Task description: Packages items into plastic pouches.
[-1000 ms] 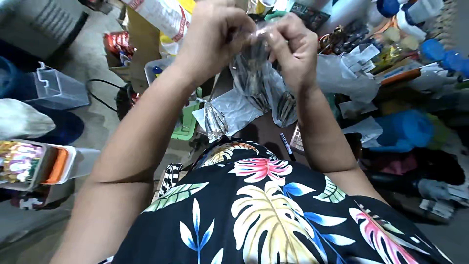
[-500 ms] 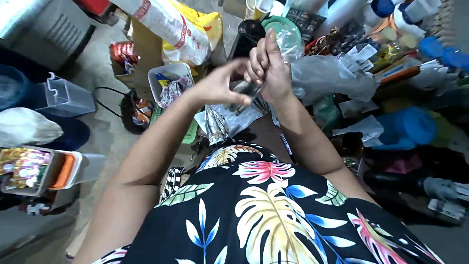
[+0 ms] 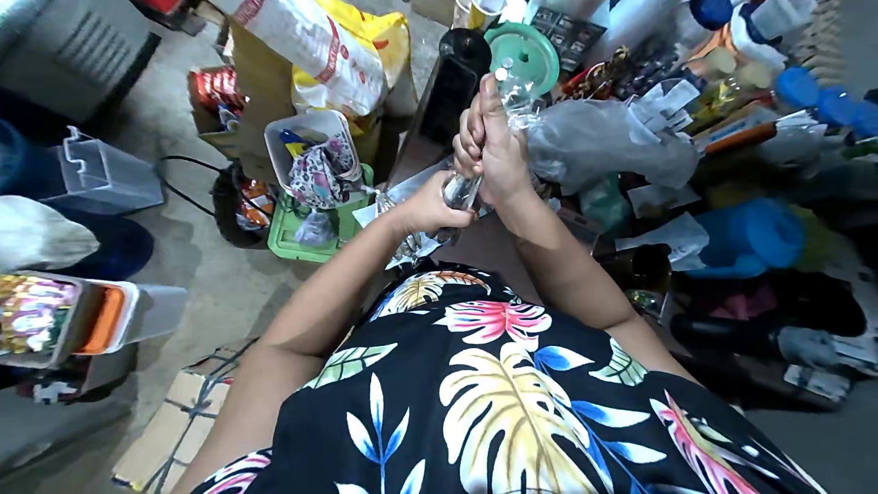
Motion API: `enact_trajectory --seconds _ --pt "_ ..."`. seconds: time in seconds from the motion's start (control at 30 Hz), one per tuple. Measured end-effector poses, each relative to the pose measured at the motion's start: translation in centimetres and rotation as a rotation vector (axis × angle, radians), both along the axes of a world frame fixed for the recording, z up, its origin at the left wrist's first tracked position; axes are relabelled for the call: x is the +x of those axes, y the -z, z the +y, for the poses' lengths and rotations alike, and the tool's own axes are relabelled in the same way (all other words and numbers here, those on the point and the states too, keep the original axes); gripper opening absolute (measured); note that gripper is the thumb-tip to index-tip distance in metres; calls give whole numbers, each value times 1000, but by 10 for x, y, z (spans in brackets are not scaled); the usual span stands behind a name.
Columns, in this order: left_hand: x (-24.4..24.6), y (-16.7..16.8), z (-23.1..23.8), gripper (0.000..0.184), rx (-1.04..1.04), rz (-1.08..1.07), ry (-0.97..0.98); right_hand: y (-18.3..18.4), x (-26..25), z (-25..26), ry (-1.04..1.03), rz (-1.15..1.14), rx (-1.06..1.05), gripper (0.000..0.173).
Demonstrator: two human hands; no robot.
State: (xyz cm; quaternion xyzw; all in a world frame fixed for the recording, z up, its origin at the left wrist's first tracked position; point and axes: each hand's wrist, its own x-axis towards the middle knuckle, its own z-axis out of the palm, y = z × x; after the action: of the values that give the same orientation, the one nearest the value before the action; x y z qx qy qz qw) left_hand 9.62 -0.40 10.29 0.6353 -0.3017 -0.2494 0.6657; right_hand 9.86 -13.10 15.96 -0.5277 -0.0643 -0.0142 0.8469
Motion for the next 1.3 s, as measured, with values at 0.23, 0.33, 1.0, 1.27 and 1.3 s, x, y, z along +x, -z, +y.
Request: enact_trajectory --seconds 0.23,0.33,1.0,1.27,1.3 --pt "1 25 -9 31 -98 -22 35 12 -3 -9 -44 -71 -151 39" --pt "1 6 -4 42 -146 10 10 5 -3 -22 -142 -333 -539 41" --pt "39 -29 12 46 -859 778 -528 75 -33 -67 169 -769 -1075 70" --pt "33 -20 23 39 -726 571 -316 75 -54 -53 14 187 -133 35" --pt "31 -18 24 34 -610 407 -274 78 -54 -58 -77 397 15 30"
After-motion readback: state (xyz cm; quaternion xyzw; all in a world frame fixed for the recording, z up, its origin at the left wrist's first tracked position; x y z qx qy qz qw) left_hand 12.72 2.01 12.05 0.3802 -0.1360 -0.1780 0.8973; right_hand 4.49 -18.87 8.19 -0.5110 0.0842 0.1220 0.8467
